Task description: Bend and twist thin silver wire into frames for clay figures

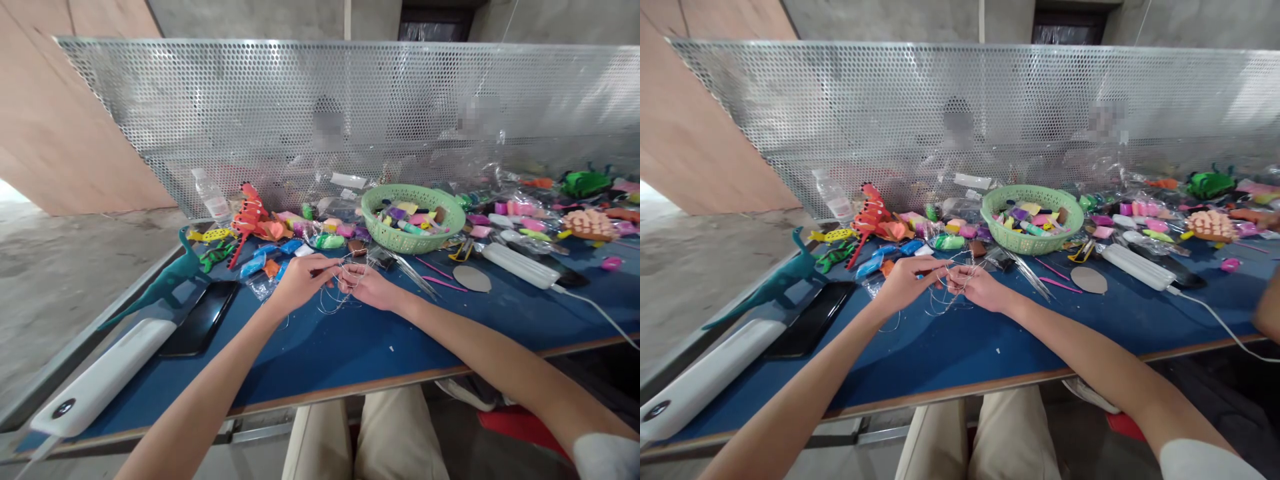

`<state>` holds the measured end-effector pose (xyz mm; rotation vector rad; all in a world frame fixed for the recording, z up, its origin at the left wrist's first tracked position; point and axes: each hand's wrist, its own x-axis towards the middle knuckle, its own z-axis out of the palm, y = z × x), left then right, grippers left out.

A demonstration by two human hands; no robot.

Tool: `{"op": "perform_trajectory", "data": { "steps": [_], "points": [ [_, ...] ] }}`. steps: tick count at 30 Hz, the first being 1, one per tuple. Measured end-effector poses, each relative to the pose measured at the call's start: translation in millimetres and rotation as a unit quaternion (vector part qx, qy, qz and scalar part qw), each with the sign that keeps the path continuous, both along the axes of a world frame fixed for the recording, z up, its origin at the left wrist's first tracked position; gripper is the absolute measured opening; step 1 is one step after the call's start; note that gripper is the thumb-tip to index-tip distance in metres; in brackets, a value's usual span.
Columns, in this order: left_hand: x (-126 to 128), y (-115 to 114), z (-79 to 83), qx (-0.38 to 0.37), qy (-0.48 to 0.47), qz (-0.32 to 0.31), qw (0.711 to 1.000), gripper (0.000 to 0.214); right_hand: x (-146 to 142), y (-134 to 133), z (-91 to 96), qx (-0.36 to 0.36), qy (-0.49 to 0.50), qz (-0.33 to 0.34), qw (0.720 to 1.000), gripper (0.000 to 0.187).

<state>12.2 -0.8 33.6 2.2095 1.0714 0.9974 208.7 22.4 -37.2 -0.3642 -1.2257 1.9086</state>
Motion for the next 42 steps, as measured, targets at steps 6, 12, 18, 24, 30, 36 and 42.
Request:
{"op": "perform_trajectory", "data": {
  "steps": [6, 12, 18, 24, 30, 36, 42],
  "points": [
    [-1.6, -0.5, -1.5, 0.011, -0.012, 0.003, 1.0, 0.031, 3.1, -0.9, 3.8, 0.0, 0.001, 0.024, 1.0, 0.03],
    [-3.1, 0.4, -0.9, -0.06, -0.084, -0.008, 0.995, 0.031, 5.9, 1.2, 4.0, 0.075, -0.051, 0.007, 0.996, 0.029],
    [-8.9, 4.3, 2.6, -0.074, -0.073, 0.004, 0.995, 0.033, 24.2, 13.7, 7.6, 0.259, -0.262, -0.139, 0.919, 0.035],
    [-15.8, 10.0, 0.2, -0.117, -0.093, -0.007, 0.989, 0.031, 38.3, 20.9, 13.3, 0.314, -0.248, -0.221, 0.89, 0.05],
    [-13.6, 13.1, -4.8, -0.248, -0.161, -0.045, 0.954, 0.031, 36.3, 15.0, 16.9, 0.312, -0.265, -0.172, 0.896, 0.024],
    [-15.1, 19.7, -12.1, -0.283, -0.198, -0.042, 0.937, 0.031, 36.4, 15.4, 20.3, 0.303, -0.24, -0.186, 0.903, 0.019],
    [-24.5, 20.5, -6.2, -0.237, -0.1, -0.059, 0.965, 0.033, 38.3, 21.9, 19.0, 0.279, -0.222, -0.172, 0.918, 0.021]
  ]
}}
